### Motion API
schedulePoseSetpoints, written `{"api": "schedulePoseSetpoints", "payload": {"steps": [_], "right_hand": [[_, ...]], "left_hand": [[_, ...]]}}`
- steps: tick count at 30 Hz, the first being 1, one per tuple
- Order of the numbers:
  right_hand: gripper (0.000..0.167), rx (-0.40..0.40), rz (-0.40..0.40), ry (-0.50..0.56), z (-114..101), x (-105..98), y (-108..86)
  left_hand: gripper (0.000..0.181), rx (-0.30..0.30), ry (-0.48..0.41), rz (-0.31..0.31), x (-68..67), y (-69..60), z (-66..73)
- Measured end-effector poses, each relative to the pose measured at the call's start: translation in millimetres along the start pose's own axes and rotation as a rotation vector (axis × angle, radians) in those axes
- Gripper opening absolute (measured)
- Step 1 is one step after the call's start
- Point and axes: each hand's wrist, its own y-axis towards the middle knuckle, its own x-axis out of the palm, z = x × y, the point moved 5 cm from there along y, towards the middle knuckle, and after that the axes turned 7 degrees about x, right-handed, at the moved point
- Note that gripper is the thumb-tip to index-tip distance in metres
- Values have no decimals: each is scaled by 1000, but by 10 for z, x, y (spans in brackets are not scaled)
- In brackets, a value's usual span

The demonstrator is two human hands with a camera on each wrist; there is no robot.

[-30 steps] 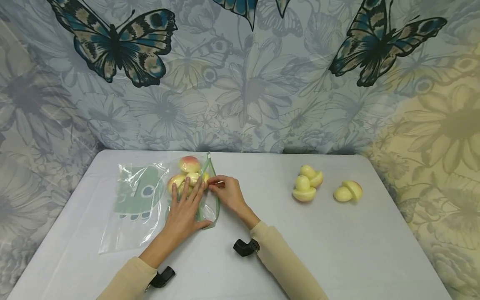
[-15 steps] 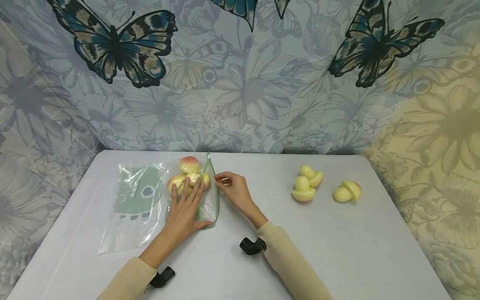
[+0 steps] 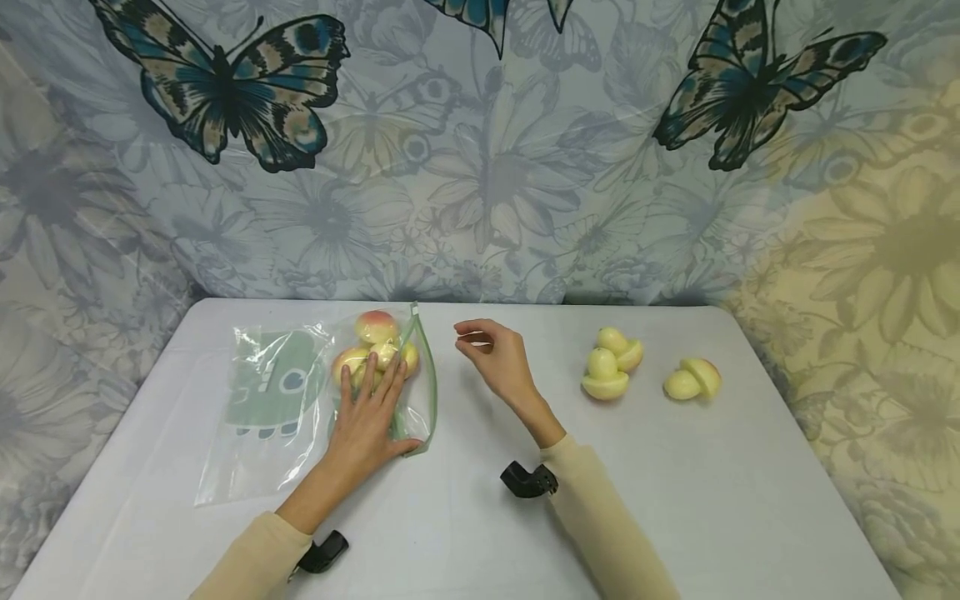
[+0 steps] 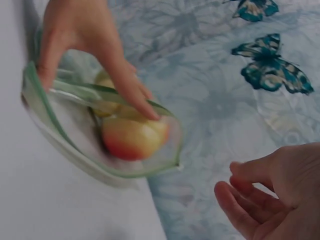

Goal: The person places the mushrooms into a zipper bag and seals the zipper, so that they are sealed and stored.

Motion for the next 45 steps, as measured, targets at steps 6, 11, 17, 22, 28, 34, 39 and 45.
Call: {"api": "schedulePoseSetpoints", "payload": {"steps": [6, 11, 17, 22, 28, 34, 39, 45], "right_hand": [[21, 0, 64, 2, -33, -357, 89], [23, 20, 102, -16, -18, -610, 106], [25, 31, 127, -32, 14, -841, 85], [30, 67, 116, -51, 75, -1038, 48], [33, 102, 92, -79, 211, -1349, -9], [38, 141, 130, -64, 411, -1697, -109], [41, 158, 174, -91, 548, -1976, -231], [43, 181, 174, -298, 709, -2315, -392]], "left_hand": [[123, -4, 0, 1, -14, 3, -10], [123, -3, -12, 2, -5, -4, -13], [124, -3, -22, 12, 6, -14, -11], [124, -3, -20, 6, 12, -18, -8], [123, 2, -8, 17, -3, -23, -14], [124, 1, -4, 24, -5, -22, -28], [124, 6, -14, 31, 3, -24, -23], [124, 5, -11, 24, 3, -18, -11]]}}
